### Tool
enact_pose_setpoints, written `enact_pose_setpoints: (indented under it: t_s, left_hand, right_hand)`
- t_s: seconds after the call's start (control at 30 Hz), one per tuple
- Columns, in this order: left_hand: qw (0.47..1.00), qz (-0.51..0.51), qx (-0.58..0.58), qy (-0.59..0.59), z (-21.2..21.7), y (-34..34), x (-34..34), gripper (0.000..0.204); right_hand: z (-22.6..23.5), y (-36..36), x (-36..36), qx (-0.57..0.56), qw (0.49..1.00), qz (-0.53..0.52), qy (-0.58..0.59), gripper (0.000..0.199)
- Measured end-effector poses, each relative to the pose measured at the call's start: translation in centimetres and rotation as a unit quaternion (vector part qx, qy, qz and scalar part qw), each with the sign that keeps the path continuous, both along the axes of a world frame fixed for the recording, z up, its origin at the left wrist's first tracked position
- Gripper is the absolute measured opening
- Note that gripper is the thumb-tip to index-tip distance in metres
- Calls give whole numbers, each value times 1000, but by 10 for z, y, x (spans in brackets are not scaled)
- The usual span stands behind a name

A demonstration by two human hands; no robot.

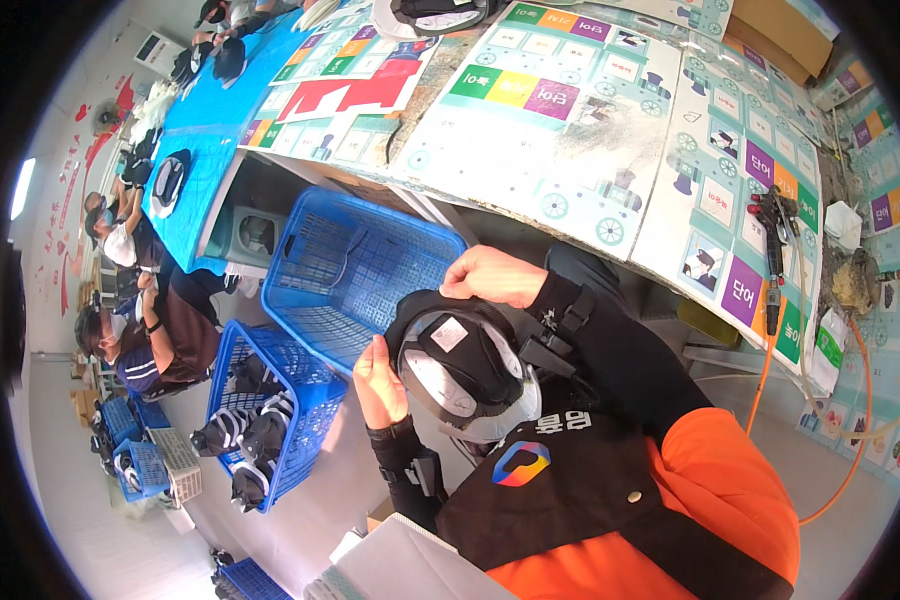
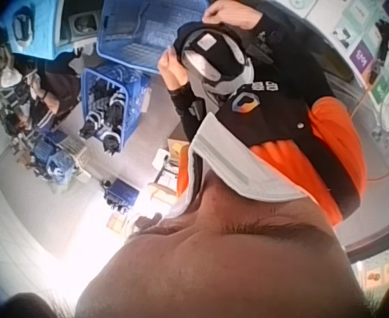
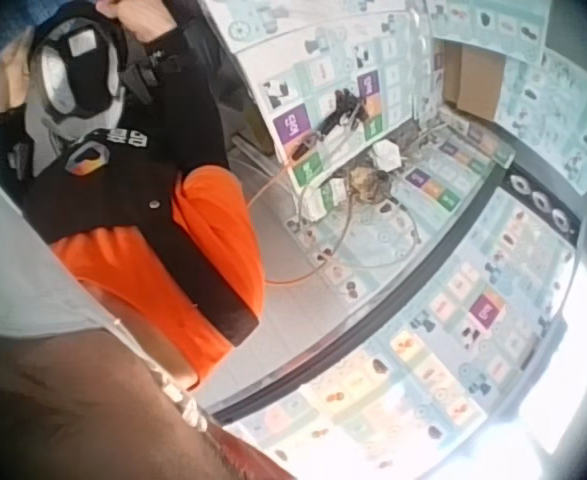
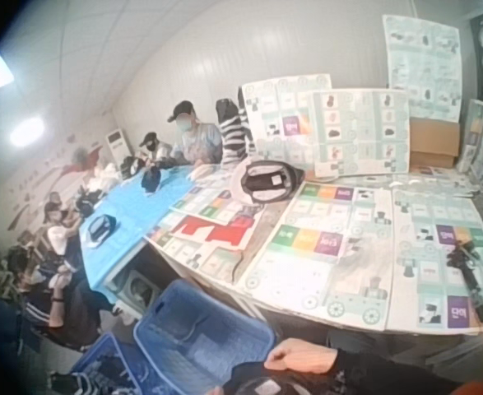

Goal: The person takes shoe components from a blue crate, uses a small hand tool to trim excess material from the edges of the components, and then places the trimmed components onto a stack on the table.

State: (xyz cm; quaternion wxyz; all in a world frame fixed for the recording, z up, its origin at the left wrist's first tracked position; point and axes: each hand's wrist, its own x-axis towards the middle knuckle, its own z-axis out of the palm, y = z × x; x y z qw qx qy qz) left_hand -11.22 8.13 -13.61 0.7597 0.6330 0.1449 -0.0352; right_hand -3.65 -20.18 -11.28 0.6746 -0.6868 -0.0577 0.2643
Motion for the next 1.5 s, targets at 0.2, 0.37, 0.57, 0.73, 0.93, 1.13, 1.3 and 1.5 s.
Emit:
enact_pose_setpoints:
  t_s: [0.2,0.37,0.57,0.73,0.93,1.13,1.3,1.5]
  left_hand:
    - [984,-78,-141,77,52,-15,11,27]
    - [982,-105,-146,60,59,-18,18,26]
    - [963,-172,47,-200,92,-32,8,75]
    - [966,-159,-31,-203,78,-11,3,105]
    - [943,-28,170,-285,162,-108,41,47]
    - [782,-147,386,-467,251,-205,85,24]
    - [617,-195,479,-593,254,-280,129,24]
    - [563,-289,532,-563,240,-337,143,26]
  right_hand:
    - [-20,2,1,61,998,-18,-4,29]
    - [75,6,-38,-97,892,77,-436,66]
    - [73,-15,-42,-309,817,-160,-460,59]
    - [85,-57,-42,-146,803,-446,-367,40]
    - [70,-95,-49,-117,816,-441,-354,50]
    - [65,-237,-117,-518,595,-528,-313,44]
    - [35,-325,-166,-668,502,-546,-66,40]
    - [-2,-376,-150,-687,521,-506,-18,42]
